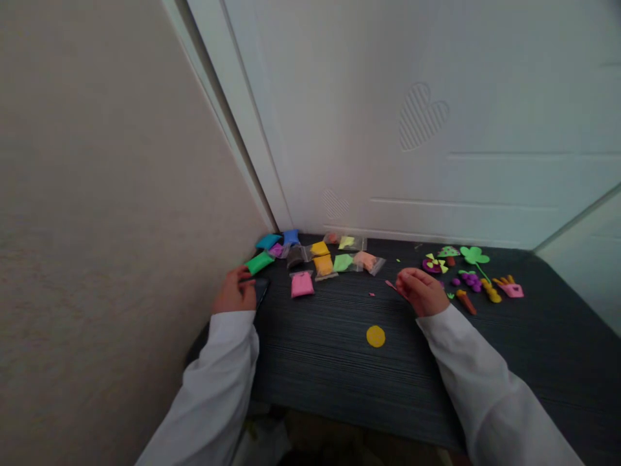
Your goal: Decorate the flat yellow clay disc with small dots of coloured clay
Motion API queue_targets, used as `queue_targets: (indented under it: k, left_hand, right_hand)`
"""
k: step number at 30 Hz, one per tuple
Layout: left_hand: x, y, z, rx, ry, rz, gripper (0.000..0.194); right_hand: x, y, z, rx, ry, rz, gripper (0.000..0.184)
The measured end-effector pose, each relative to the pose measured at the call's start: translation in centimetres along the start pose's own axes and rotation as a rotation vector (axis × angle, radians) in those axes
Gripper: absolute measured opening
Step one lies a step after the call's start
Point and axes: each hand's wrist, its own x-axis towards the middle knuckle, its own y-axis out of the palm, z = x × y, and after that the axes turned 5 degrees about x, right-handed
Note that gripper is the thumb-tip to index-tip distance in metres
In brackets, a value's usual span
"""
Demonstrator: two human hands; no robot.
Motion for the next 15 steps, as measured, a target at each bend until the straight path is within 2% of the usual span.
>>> queue_targets:
  k: [2, 4, 8, 11, 13, 15]
  left_hand:
    - [0.8, -0.3, 2.0, 0.086, -0.101, 0.052, 0.041]
    - [1.2, -0.1, 2.9, 0.114, -0.127, 0.098, 0.042]
    - [1.5, 0.9, 2.2, 0.094, -0.116, 0.13, 0.039]
    - [0.9, 1.4, -0.5, -0.015, -0.065, 0.135, 0.038]
    - [-0.1, 1.9, -3.5, -0.068, 0.0, 0.144, 0.033]
    - [-1.5, 2.9, -7.2, -0.203, 0.229, 0.134, 0.028]
  right_hand:
    - [-0.1, 0.1, 0.0, -0.008, 0.006, 0.033, 0.022]
    - [-0.2, 0.0, 0.0, -0.015, 0.01, 0.061, 0.021]
    - [-0.3, -0.1, 0.0, -0.004, 0.005, 0.071, 0.019]
    - [-0.2, -0.1, 0.0, 0.01, 0.005, 0.064, 0.017]
    - [-0.2, -0.1, -0.1, 0.015, 0.014, 0.063, 0.016]
    - [-0.2, 0.0, -0.2, 0.011, 0.033, 0.067, 0.016]
